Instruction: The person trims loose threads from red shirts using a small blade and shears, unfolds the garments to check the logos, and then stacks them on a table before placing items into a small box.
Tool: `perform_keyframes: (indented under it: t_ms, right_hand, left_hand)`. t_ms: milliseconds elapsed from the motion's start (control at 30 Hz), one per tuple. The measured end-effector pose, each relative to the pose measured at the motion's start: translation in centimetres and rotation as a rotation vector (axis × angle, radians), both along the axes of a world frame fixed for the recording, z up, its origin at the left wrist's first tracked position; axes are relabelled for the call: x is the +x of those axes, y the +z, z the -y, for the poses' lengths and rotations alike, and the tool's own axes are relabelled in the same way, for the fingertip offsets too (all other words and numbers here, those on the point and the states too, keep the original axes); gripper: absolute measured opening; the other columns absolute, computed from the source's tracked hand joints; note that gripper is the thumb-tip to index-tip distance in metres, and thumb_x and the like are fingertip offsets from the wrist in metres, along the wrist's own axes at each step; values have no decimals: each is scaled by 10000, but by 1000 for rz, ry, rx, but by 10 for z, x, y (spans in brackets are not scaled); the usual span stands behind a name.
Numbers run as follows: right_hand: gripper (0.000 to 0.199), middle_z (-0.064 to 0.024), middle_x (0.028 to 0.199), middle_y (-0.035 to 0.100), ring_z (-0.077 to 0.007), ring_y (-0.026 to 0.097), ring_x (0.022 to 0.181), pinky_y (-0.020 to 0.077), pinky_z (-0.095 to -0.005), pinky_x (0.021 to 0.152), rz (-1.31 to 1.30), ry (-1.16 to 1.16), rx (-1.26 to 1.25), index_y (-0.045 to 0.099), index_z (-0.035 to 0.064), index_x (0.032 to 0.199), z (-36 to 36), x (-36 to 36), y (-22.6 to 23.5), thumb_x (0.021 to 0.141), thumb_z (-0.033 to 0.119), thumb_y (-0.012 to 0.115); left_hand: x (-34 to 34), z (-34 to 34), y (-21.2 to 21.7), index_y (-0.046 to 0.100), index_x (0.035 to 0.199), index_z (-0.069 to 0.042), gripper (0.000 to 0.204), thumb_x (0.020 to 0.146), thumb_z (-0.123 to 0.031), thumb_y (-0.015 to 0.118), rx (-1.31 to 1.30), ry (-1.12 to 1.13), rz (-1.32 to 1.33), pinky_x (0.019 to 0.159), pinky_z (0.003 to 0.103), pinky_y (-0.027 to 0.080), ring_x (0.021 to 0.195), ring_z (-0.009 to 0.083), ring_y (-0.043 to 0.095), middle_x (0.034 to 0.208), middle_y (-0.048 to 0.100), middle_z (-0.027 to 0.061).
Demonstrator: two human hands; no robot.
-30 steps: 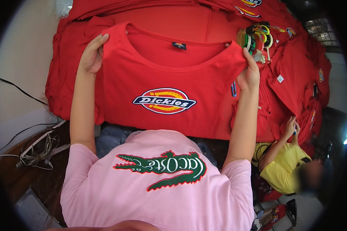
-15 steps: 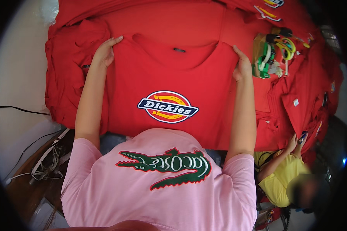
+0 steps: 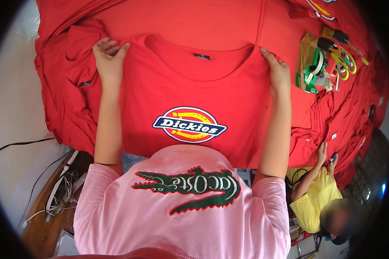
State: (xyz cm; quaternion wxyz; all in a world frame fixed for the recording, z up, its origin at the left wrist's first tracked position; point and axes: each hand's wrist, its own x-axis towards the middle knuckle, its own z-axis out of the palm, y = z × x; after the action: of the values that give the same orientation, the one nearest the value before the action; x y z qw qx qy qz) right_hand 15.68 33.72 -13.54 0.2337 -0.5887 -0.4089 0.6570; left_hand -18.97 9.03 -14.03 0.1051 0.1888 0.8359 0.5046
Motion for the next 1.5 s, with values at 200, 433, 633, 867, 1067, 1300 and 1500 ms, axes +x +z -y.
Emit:
perform_keyframes:
  t_ms: [200, 433, 633, 867, 1067, 1300, 1500]
  right_hand:
    - [270, -43, 1116, 753, -132, 674, 1041, 504, -285, 952, -51, -45, 40, 760, 17, 1105, -1, 1, -11, 916, 208, 795]
    - [251, -28, 1078, 755, -120, 676, 987, 500, -272, 923, -4, -61, 92, 763, 15, 1087, 4, -2, -11, 910, 189, 799]
    - [252, -33, 1095, 755, -122, 675, 1009, 494, -268, 939, 26, -82, 161, 765, 10, 1097, 2, -3, -20, 915, 184, 786]
    - [313, -59, 1124, 751, -142, 679, 1039, 499, -275, 952, 71, -78, 175, 752, -12, 1151, 4, -6, -15, 933, 212, 758]
    - [390, -67, 1122, 741, -150, 684, 999, 538, -297, 850, 62, -42, 85, 739, -42, 1135, -9, -3, -14, 935, 293, 750]
    - [554, -154, 1142, 726, -246, 699, 1000, 554, -395, 864, 495, 213, 241, 686, -14, 1253, -6, 45, 2, 977, 466, 678]
    - [545, -219, 1540, 471, -363, 410, 1463, 319, -477, 1215, 523, 715, 1211, 504, 18, 1475, 181, 8, 15, 1015, 282, 628]
  left_hand:
    - [92, -26, 4, 640, 1342, -134, 549, 874, -383, 783, -143, -714, -508, 1184, 578, 270, 1400, 352, 457, 1461, 537, 121]
    - [119, -13, -22, 732, 1268, -234, 403, 911, -421, 739, -231, -835, -549, 1212, 677, 135, 1533, 359, 324, 1616, 418, 106]
    - [117, -12, -24, 715, 1301, -227, 433, 923, -439, 719, -234, -858, -549, 1226, 641, 176, 1541, 363, 308, 1657, 364, 107]
    - [60, -26, -22, 431, 1580, -271, 749, 946, -648, 561, -326, -848, -639, 1260, 539, 205, 1559, 274, 282, 1696, 296, 61]
    - [21, -48, -17, 402, 1598, -231, 713, 996, -583, 550, -360, -906, -795, 1240, 498, 255, 1565, 283, 262, 1693, 298, 87]
    - [46, 11, 11, 413, 1576, -100, 651, 997, -298, 635, -107, -805, -587, 1249, 533, 224, 1560, 351, 269, 1674, 326, 149]
    - [159, 129, -16, 399, 1582, -86, 696, 984, -345, 643, -432, -867, -533, 1263, 556, 179, 1567, 385, 228, 1688, 273, 173]
